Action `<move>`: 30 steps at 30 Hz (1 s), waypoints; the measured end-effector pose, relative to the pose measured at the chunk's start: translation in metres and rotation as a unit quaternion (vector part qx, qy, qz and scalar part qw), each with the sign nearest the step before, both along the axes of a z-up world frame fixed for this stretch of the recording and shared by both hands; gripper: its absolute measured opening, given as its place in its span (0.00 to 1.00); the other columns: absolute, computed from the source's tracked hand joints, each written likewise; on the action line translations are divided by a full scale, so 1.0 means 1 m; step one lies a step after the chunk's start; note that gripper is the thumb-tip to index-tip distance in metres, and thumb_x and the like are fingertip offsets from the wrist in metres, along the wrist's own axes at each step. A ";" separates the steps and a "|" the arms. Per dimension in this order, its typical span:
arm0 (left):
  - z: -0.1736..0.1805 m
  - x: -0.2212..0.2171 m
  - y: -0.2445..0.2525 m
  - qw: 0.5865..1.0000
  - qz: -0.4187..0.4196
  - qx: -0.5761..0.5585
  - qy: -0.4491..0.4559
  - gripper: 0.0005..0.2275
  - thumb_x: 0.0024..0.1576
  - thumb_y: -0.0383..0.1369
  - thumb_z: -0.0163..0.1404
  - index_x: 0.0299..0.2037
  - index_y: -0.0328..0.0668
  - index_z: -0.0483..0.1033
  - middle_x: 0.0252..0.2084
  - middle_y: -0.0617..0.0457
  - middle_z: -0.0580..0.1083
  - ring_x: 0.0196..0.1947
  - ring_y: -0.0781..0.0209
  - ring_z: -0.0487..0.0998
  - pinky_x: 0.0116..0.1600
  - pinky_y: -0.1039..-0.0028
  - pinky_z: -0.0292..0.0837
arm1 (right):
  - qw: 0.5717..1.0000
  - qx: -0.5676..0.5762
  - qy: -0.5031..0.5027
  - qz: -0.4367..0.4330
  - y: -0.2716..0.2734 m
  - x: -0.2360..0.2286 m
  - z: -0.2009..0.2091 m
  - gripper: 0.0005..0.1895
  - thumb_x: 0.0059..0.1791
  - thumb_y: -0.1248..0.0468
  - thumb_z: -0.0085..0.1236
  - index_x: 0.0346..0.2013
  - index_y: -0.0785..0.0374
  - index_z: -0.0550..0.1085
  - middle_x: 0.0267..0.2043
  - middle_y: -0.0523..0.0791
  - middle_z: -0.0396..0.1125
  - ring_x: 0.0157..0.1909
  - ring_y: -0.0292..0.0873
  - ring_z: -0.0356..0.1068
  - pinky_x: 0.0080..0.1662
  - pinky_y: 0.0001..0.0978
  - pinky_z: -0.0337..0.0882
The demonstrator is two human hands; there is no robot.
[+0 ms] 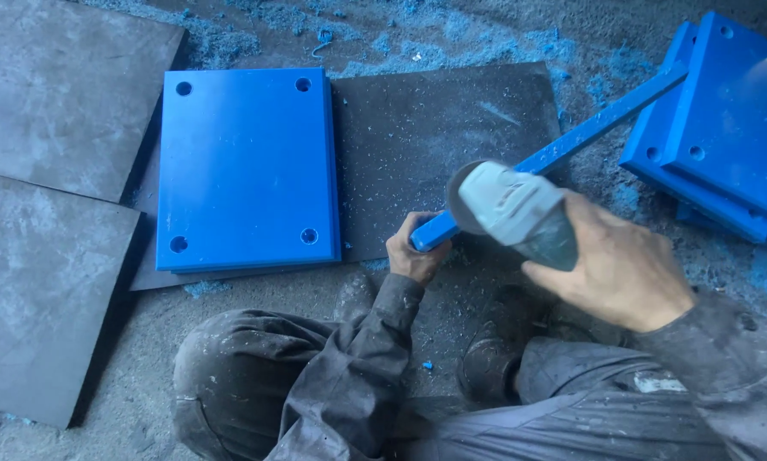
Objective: Grinding the edges of blue plastic blocks using an angle grinder.
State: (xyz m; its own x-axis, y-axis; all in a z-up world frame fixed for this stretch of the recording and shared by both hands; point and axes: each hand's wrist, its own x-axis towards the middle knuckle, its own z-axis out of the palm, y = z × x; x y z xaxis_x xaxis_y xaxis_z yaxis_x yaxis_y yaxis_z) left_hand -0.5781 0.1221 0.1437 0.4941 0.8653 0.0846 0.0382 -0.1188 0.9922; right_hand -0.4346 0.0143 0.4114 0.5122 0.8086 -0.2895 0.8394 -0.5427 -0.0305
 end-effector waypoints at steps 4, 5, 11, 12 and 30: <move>-0.002 -0.005 0.000 1.000 -0.004 -0.019 0.013 0.21 0.47 0.32 0.67 0.50 0.42 0.75 0.48 0.47 0.81 0.49 0.51 0.84 0.54 0.62 0.79 | 0.998 -0.003 0.055 0.029 0.008 -0.018 0.008 0.46 0.36 0.42 0.70 0.64 0.50 0.64 0.53 0.50 0.71 0.48 0.60 0.75 0.47 0.54 0.76; -0.005 -0.006 -0.002 1.000 -0.002 -0.023 0.012 0.21 0.47 0.32 0.67 0.50 0.42 0.75 0.48 0.47 0.81 0.49 0.51 0.84 0.54 0.62 0.79 | 0.998 -0.006 0.055 0.030 0.006 -0.014 0.005 0.46 0.36 0.42 0.70 0.64 0.50 0.64 0.53 0.50 0.71 0.48 0.60 0.75 0.47 0.54 0.76; -0.004 0.002 -0.004 1.000 0.006 0.026 0.009 0.21 0.49 0.32 0.66 0.51 0.44 0.75 0.51 0.47 0.81 0.52 0.50 0.84 0.57 0.61 0.80 | 0.999 0.007 0.039 0.011 0.009 -0.020 0.006 0.45 0.37 0.43 0.71 0.64 0.51 0.64 0.54 0.50 0.72 0.49 0.60 0.75 0.47 0.54 0.76; -0.002 0.003 -0.005 1.000 0.009 0.025 0.007 0.23 0.47 0.33 0.67 0.53 0.44 0.74 0.51 0.46 0.80 0.51 0.50 0.84 0.57 0.61 0.79 | 0.998 0.000 0.058 0.016 0.008 -0.022 0.003 0.46 0.37 0.44 0.71 0.65 0.50 0.63 0.54 0.49 0.71 0.48 0.59 0.75 0.47 0.54 0.76; -0.004 -0.001 -0.006 1.000 0.004 0.015 0.004 0.21 0.49 0.32 0.65 0.54 0.46 0.76 0.51 0.46 0.81 0.51 0.49 0.84 0.56 0.61 0.80 | 0.999 0.013 0.034 0.001 0.003 -0.018 0.000 0.47 0.37 0.43 0.71 0.65 0.53 0.62 0.55 0.51 0.71 0.49 0.61 0.75 0.47 0.56 0.76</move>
